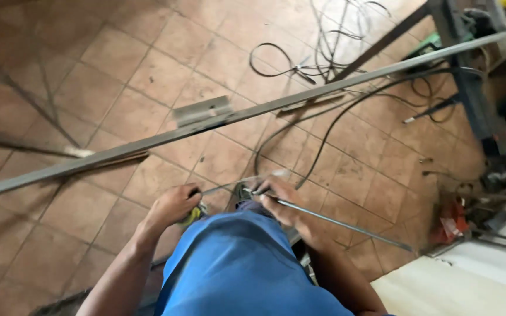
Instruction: Measuring and marking metal bars for fabrication using a tape measure and a scribe
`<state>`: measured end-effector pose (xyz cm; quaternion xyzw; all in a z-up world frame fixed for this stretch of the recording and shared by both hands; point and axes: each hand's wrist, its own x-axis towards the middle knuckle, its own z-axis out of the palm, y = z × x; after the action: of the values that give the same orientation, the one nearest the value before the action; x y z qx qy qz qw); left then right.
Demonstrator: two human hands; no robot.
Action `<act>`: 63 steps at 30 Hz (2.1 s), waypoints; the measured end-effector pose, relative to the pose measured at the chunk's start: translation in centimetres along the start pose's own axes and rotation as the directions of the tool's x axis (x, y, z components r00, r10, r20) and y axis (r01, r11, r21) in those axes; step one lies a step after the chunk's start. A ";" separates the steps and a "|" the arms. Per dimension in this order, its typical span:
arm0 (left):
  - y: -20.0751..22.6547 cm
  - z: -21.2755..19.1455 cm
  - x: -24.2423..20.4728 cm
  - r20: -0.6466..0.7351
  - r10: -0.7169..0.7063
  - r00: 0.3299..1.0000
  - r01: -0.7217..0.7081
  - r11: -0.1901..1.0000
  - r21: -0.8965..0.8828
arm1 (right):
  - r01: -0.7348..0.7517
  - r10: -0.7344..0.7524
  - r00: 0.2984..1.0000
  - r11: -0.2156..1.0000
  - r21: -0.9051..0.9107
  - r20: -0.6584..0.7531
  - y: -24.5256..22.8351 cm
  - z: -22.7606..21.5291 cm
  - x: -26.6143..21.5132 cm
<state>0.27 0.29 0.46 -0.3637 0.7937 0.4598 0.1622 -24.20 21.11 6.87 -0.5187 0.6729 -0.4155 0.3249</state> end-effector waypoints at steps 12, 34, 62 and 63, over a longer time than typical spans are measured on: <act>-0.9 -0.9 -5.9 -0.052 -0.047 0.998 0.027 0.945 -0.327 | -0.105 0.120 0.992 0.960 0.261 -0.040 -1.1 3.3 -0.5; 3.7 -2.7 -9.4 -0.104 0.282 0.954 -0.301 0.887 -0.351 | 0.113 0.075 0.905 0.907 0.405 -0.419 -2.6 7.7 0.9; 7.2 -4.9 -5.1 0.079 0.129 0.989 -0.080 0.891 -0.447 | 0.200 0.299 0.725 0.771 0.605 -0.620 4.4 -4.6 0.4; 8.2 -4.4 -4.3 0.074 0.134 0.988 -0.084 0.877 -0.472 | 0.180 0.307 0.738 0.769 0.613 -0.601 4.1 -5.5 0.4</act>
<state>-2.48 0.99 10.31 -0.3223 0.6691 0.6642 0.0847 -30.78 22.41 5.64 -0.1666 0.5802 -0.7632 0.2303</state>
